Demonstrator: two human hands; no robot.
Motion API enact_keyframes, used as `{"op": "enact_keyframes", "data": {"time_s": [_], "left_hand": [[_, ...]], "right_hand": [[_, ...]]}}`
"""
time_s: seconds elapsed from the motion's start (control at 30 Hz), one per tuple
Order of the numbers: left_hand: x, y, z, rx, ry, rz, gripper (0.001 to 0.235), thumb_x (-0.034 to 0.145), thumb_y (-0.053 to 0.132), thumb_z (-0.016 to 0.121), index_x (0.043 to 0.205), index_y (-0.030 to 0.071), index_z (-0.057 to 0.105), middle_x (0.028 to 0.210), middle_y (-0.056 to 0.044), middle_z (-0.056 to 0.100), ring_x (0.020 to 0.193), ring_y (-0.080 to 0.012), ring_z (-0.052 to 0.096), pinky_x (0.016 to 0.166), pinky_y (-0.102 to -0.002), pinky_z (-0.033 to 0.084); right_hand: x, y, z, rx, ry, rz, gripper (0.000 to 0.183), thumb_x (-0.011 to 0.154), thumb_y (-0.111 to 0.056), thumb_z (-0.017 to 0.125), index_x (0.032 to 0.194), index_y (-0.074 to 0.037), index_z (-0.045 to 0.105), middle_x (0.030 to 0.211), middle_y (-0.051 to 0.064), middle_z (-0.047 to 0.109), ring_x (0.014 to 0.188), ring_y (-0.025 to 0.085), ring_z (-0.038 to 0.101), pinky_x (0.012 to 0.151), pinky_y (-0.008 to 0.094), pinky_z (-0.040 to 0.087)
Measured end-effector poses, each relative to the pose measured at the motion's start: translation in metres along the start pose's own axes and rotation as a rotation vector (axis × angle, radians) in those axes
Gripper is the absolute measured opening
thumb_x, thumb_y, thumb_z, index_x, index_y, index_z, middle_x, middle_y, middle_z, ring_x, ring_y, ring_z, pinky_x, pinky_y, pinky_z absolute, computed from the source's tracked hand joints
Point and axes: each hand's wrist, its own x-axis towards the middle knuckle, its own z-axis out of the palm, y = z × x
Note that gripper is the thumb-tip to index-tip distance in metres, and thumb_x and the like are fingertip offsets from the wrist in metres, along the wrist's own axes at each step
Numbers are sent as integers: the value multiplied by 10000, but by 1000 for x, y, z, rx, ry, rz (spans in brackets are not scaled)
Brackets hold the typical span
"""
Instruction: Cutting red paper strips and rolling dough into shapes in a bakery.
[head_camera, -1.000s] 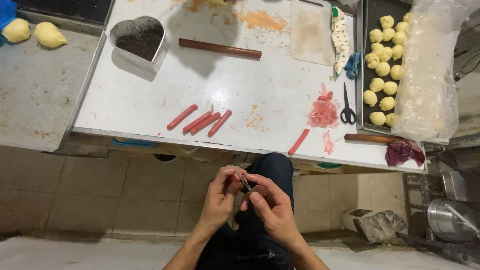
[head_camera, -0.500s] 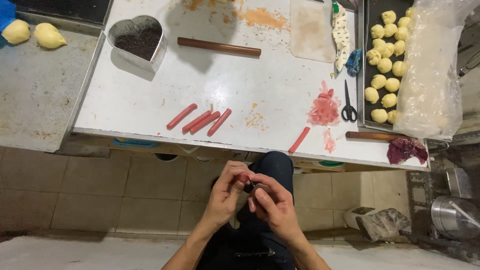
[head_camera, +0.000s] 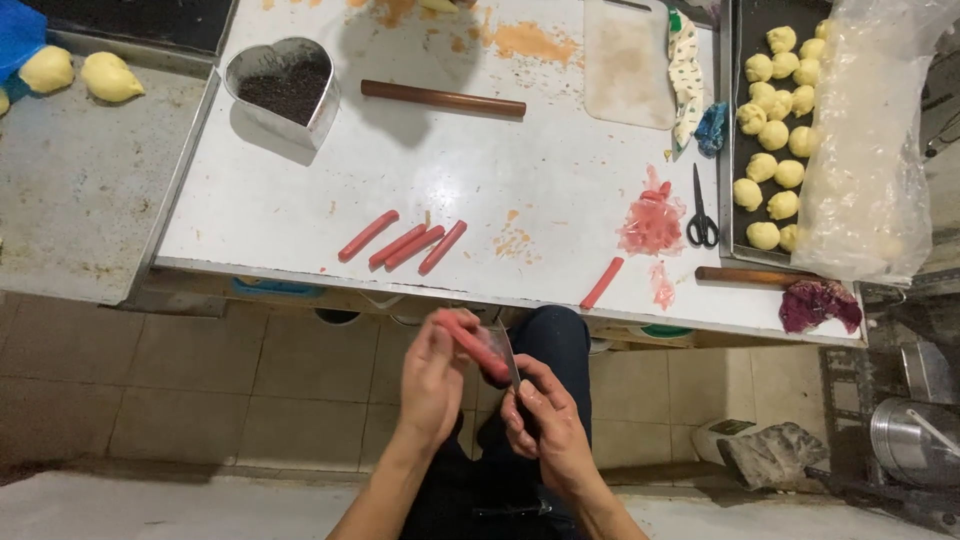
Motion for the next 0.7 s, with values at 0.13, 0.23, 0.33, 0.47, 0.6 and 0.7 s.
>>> {"op": "enact_keyframes", "data": {"time_s": [0.13, 0.23, 0.33, 0.47, 0.6, 0.7], "left_hand": [[16, 21, -7, -245, 48, -1, 329, 1044, 362, 505, 1059, 54, 619, 982, -110, 648, 953, -261, 652, 1088, -648, 509], [24, 23, -18, -295, 264, -3, 310, 1076, 364, 473, 1125, 86, 599, 975, -88, 648, 928, -257, 637, 919, -449, 556], [25, 22, -16, -308, 262, -25, 337, 1069, 414, 424, 1144, 107, 542, 910, -83, 624, 808, -251, 630, 908, -560, 591], [18, 27, -4, 185, 110, -237, 389, 1029, 372, 483, 1359, 180, 558, 1051, -36, 553, 743, -152, 503, 668, -320, 524], [-1, 30, 5, 817, -498, -325, 504, 969, 322, 570, 1438, 139, 547, 1197, -46, 743, 947, -135, 683, 827, -291, 535], [-5, 18, -4, 811, -439, -519, 384, 958, 183, 693, 1296, 132, 518, 761, -33, 674, 650, -140, 627, 631, -300, 521]], "right_hand": [[1, 7, -7, -1, 73, -2, 398, 1027, -216, 525, 1408, -111, 558, 635, 89, 452, 388, 110, 234, 374, 265, 223], [2, 9, -15, 58, 132, -60, 368, 1039, -196, 507, 1398, -130, 551, 660, 82, 456, 398, 95, 244, 372, 238, 223], [2, 3, -13, -24, 142, -102, 374, 1034, -212, 520, 1397, -134, 559, 660, 81, 480, 400, 95, 284, 371, 243, 232], [6, -13, -5, -213, 145, -163, 649, 937, -444, 576, 1475, -83, 530, 609, 46, 521, 384, 79, 285, 367, 238, 244], [12, -33, 5, -597, 163, -95, 414, 885, -188, 641, 1273, -71, 723, 613, -35, 509, 562, 63, 457, 524, 234, 393], [23, -23, -9, -604, 187, -102, 204, 896, -224, 733, 974, -43, 783, 702, 31, 670, 578, 96, 536, 584, 251, 452]]}}
